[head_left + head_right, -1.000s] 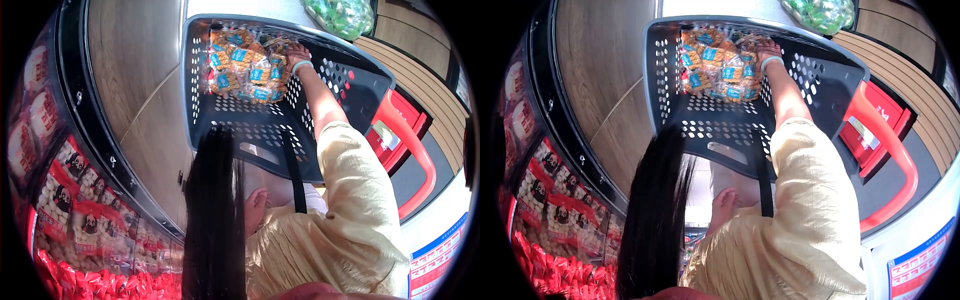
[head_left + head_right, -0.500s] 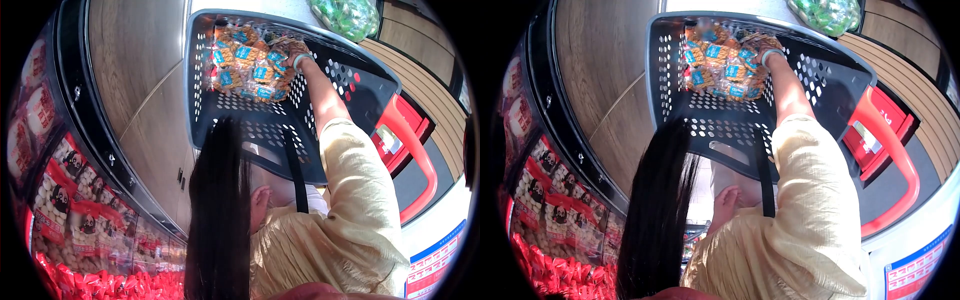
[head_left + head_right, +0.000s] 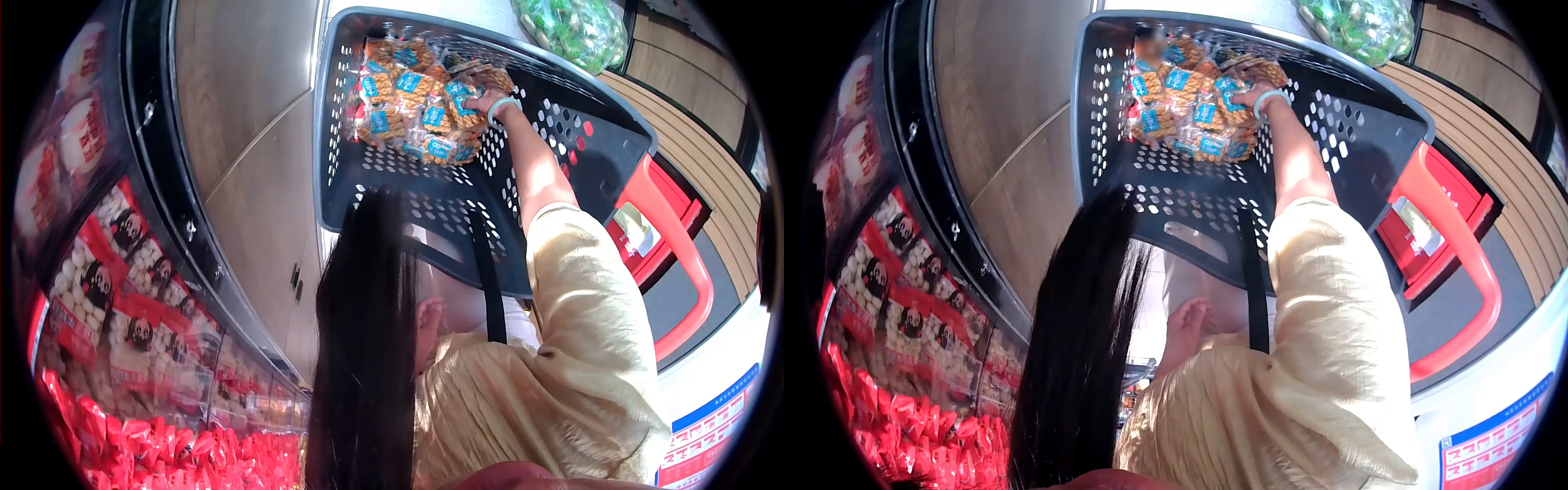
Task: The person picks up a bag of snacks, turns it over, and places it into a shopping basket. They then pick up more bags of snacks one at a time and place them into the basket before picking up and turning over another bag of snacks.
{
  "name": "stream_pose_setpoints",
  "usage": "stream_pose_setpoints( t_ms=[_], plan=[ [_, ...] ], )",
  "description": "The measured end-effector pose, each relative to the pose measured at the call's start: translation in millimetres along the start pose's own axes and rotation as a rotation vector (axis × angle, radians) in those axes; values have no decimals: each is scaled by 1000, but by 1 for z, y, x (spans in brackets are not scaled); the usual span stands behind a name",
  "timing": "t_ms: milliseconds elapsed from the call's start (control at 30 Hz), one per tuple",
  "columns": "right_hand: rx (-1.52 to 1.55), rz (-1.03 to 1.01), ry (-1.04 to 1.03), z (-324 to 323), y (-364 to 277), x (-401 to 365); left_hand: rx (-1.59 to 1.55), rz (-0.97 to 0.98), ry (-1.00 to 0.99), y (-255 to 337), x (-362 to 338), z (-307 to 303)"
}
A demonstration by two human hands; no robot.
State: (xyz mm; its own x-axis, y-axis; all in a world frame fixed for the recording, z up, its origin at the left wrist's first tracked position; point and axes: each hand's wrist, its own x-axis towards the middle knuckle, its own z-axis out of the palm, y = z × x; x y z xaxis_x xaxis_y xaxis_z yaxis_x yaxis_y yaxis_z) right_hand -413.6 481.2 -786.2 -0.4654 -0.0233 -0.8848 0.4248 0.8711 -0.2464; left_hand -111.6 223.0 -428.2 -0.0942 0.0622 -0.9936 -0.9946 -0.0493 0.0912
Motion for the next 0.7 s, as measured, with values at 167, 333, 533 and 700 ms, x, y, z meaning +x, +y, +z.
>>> stream_pose_setpoints(
  t_ms=[167,333,533,700],
  plan=[
    [540,79,83,0,-9,-47,-73,103,-18,-15,-2,-6],
    [907,1,-59,-12,-49,-117,-153,186,-12,-4,-22,-8],
    [1104,-233,-209,-17,-91,-191,-430,351,-99,4,-47,-28],
    [1200,-367,-290,-14,-117,-272,-750,678,-131,42,-140,-31]
  ],
)
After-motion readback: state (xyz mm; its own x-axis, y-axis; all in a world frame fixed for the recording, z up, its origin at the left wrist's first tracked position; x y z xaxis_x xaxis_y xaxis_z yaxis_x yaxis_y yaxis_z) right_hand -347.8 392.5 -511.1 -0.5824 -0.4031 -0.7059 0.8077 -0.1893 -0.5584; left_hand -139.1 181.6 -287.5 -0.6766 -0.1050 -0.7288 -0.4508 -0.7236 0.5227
